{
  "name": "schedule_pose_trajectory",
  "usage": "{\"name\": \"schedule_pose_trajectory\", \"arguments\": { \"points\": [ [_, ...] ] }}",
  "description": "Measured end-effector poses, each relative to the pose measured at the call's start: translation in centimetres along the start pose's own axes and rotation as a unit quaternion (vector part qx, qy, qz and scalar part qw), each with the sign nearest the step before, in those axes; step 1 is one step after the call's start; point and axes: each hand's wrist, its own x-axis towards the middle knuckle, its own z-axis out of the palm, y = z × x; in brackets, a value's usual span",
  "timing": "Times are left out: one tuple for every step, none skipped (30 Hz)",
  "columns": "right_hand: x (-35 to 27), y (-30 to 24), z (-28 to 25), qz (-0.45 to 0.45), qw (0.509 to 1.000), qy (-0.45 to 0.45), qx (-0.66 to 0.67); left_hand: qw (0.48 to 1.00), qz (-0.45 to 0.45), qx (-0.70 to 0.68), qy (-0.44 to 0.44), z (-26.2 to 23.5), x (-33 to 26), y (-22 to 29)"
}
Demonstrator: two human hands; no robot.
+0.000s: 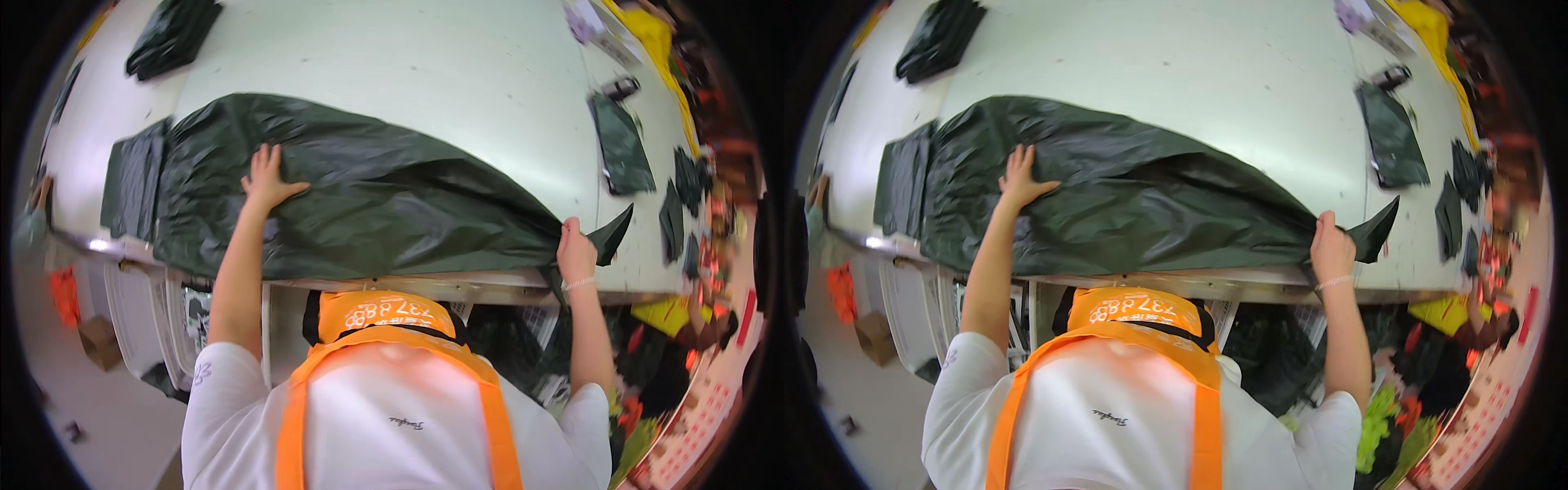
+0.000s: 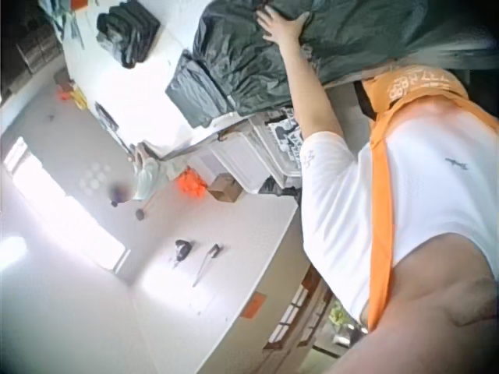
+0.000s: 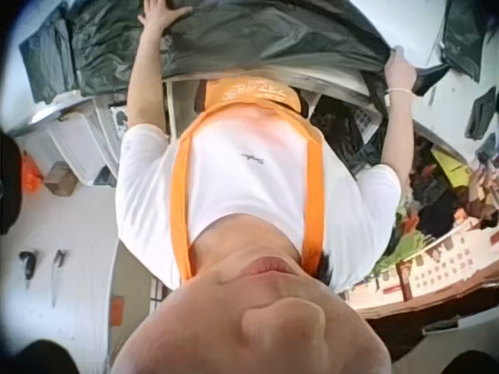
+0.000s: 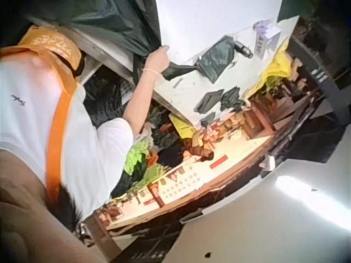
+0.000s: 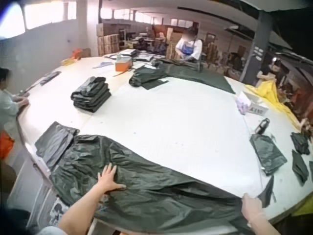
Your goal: The person folds dark green pants on a white table, marks them with a pen, and places them into a white plastic basket. The person repeats this process with multiple pairs of pants.
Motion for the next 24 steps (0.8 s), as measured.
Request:
{"name": "schedule_pose_trajectory", "arguments": {
  "points": [
    [-3.4,-0.5,-0.2,0.022,0.997,0.053,0.049,1.000,0.005,0.003,-0.008,-0.1,-0.2,0.1],
    [-6.4,-0.8,0.3,0.075,0.996,0.006,0.047,1.000,0.015,0.000,-0.014,0.3,0.1,0.0],
    [-9.0,-0.7,0.9,0.127,0.990,-0.044,0.047,0.999,0.025,0.000,-0.023,0.7,0.6,-0.3],
    [-11.3,0.1,3.0,0.168,0.981,-0.075,0.067,0.999,0.047,0.010,-0.026,1.1,0.9,-0.7],
    [-13.2,1.3,5.4,0.218,0.966,-0.098,0.097,0.997,0.067,0.018,-0.028,1.6,1.6,-1.3],
    [-14.8,3.1,8.8,0.261,0.948,-0.128,0.127,0.994,0.103,0.027,-0.021,2.6,2.8,-3.4],
    [-15.4,4.9,11.3,0.297,0.929,-0.155,0.158,0.990,0.134,0.035,-0.009,3.4,3.8,-4.9],
    [-15.4,5.8,11.7,0.362,0.868,-0.159,0.302,0.989,0.128,0.056,-0.044,3.0,4.2,-4.4],
    [-15.0,6.6,12.2,0.413,0.782,-0.156,0.440,0.987,0.116,0.080,-0.075,2.1,4.1,-4.2],
    [-14.8,8.1,13.9,0.367,0.856,-0.037,0.362,0.985,0.113,0.087,-0.099,1.6,4.4,-4.3],
    [-14.3,9.3,15.7,0.312,0.906,0.083,0.274,0.983,0.105,0.081,-0.129,0.8,4.5,-4.3],
    [-12.9,9.5,14.0,0.338,0.895,0.101,0.272,0.984,0.093,0.087,-0.129,0.3,4.2,-4.5],
    [-11.8,11.0,14.6,0.268,0.930,0.144,0.208,0.984,0.080,0.091,-0.128,0.0,3.7,-4.7],
    [-10.9,12.2,14.8,0.224,0.941,0.145,0.208,0.985,0.032,0.119,-0.123,-0.6,2.9,-3.6],
    [-10.0,13.4,15.5,0.214,0.929,0.111,0.280,0.982,-0.016,0.145,-0.118,-1.0,1.7,-1.7],
    [-9.1,14.6,16.2,0.203,0.912,0.076,0.350,0.977,-0.065,0.170,-0.112,-1.2,0.8,-0.4],
    [-7.6,15.6,16.9,0.182,0.888,0.042,0.419,0.977,-0.078,0.175,-0.094,-1.0,0.0,-0.1],
    [-5.7,15.4,15.7,0.179,0.834,0.072,0.517,0.976,-0.096,0.178,-0.076,-0.8,-0.7,-0.3],
    [-3.8,15.4,14.3,0.174,0.769,0.098,0.608,0.975,-0.114,0.181,-0.059,-0.6,-1.3,-0.5],
    [-2.1,15.8,11.9,0.164,0.748,0.127,0.631,0.984,-0.101,0.144,-0.035,-0.7,-2.2,0.0],
    [-0.2,16.7,10.3,0.163,0.750,0.173,0.618,0.992,-0.089,0.089,-0.020,-0.4,-2.6,-0.8],
    [1.8,16.9,7.0,0.152,0.789,0.224,0.551,0.996,-0.080,0.033,-0.003,0.5,-2.6,-2.9],
    [4.0,17.9,4.8,0.145,0.730,0.272,0.611,0.997,-0.068,-0.024,0.016,1.5,-2.3,-5.4],
    [6.3,18.9,1.7,0.119,0.739,0.353,0.561,0.998,-0.024,-0.046,0.037,2.7,-1.8,-9.1]
  ]
}}
